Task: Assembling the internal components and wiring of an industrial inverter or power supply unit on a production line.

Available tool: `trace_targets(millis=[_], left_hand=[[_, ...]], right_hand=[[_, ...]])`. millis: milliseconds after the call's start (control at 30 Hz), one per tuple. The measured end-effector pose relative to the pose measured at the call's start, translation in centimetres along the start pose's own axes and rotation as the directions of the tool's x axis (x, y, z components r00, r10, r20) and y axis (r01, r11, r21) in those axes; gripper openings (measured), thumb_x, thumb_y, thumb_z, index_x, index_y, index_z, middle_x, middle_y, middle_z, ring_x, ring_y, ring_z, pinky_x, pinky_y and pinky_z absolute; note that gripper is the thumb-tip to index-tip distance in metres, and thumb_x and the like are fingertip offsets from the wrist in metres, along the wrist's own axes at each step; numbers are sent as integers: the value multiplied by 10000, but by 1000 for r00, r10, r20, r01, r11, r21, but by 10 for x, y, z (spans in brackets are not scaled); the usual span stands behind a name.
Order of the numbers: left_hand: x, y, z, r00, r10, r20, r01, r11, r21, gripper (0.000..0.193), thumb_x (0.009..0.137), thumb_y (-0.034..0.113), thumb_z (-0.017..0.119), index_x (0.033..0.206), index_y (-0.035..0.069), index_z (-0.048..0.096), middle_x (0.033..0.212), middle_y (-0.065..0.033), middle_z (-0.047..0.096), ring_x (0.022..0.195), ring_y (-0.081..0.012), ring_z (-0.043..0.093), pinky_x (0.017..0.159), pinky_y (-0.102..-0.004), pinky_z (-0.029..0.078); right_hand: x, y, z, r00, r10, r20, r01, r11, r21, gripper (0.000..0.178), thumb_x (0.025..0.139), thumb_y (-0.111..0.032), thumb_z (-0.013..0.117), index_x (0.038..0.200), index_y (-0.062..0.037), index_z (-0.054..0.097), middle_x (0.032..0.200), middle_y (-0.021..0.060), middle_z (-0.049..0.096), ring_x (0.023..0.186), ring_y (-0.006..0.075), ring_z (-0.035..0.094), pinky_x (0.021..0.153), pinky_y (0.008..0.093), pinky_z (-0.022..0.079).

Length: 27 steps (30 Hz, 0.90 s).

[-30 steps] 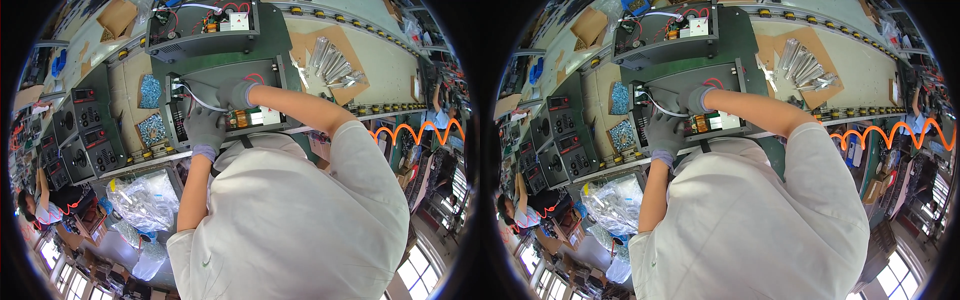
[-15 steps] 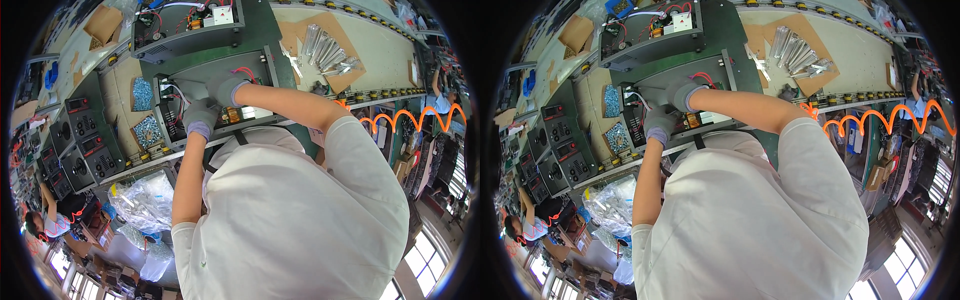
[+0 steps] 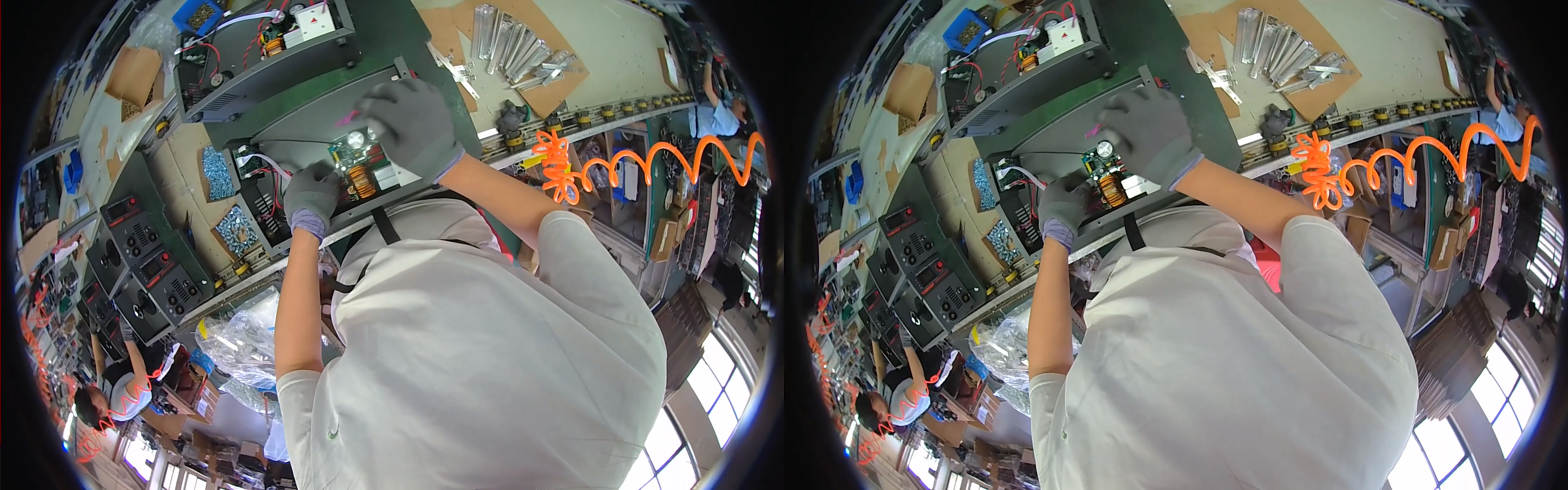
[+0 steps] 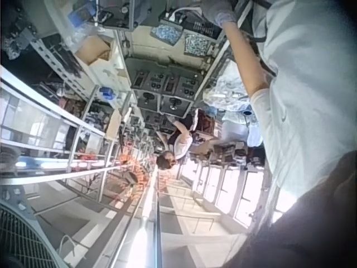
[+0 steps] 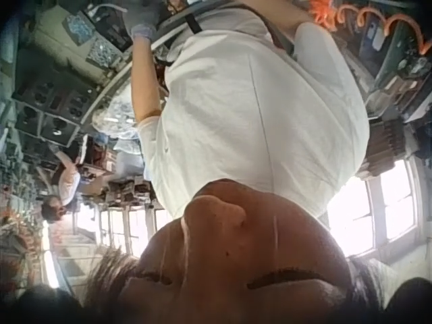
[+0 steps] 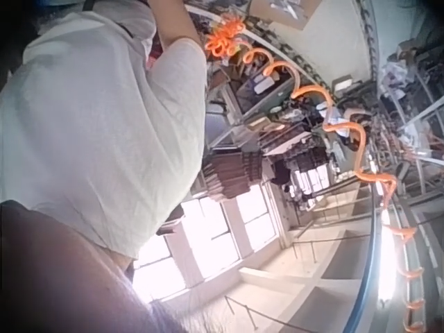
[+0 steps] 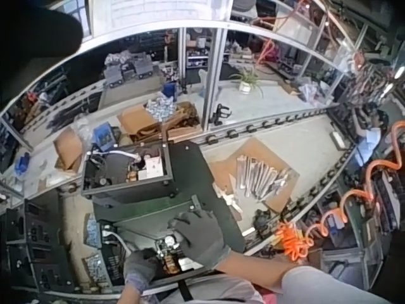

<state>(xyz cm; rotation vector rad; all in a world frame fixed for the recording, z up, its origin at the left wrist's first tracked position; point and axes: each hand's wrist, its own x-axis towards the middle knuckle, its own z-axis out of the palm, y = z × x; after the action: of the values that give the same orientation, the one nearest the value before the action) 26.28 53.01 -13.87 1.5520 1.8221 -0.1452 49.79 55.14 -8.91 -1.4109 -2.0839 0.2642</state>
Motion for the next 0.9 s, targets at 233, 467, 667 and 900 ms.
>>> trace_targets(millis=[233, 467, 667, 900], left_hand=[[-2, 16, -5, 998, -66, 21, 62, 987, 149, 377, 870, 413, 627, 1154, 193, 741, 1159, -165, 712, 1075, -376, 675, 936, -465, 528], [5, 22, -1, 992, -82, 97, 64, 982, 175, 401, 873, 400, 612, 1201, 198, 724, 1143, -173, 717, 1070, -372, 681, 938, -454, 527], [9, 18, 2, 982, -121, 144, 96, 982, 165, 410, 877, 398, 610, 1216, 197, 720, 1119, -189, 722, 1061, -381, 683, 937, -456, 523], [4, 13, 7, 997, -58, 47, 51, 988, 142, 411, 881, 397, 630, 1178, 133, 737, 1109, -209, 719, 1054, -389, 682, 932, -457, 524]], right_hand=[[-47, 31, 6, 952, 291, -97, -292, 956, -5, 209, 838, -212, 701, 1042, -177, 732, 1140, 20, 671, 1064, 292, 616, 987, 464, 453], [-52, 34, 12, 941, 313, -129, -307, 950, 61, 197, 841, -215, 703, 1032, -174, 731, 1159, 19, 668, 1056, 287, 623, 970, 460, 464], [-51, 33, 9, 935, 326, -139, -319, 945, 67, 193, 842, -170, 688, 1029, -166, 739, 1162, 25, 682, 1060, 318, 630, 897, 438, 515], [-53, 37, 13, 933, 334, -132, -325, 942, 87, 187, 837, -167, 695, 1017, -161, 743, 1167, 25, 683, 1038, 305, 639, 881, 427, 523]])
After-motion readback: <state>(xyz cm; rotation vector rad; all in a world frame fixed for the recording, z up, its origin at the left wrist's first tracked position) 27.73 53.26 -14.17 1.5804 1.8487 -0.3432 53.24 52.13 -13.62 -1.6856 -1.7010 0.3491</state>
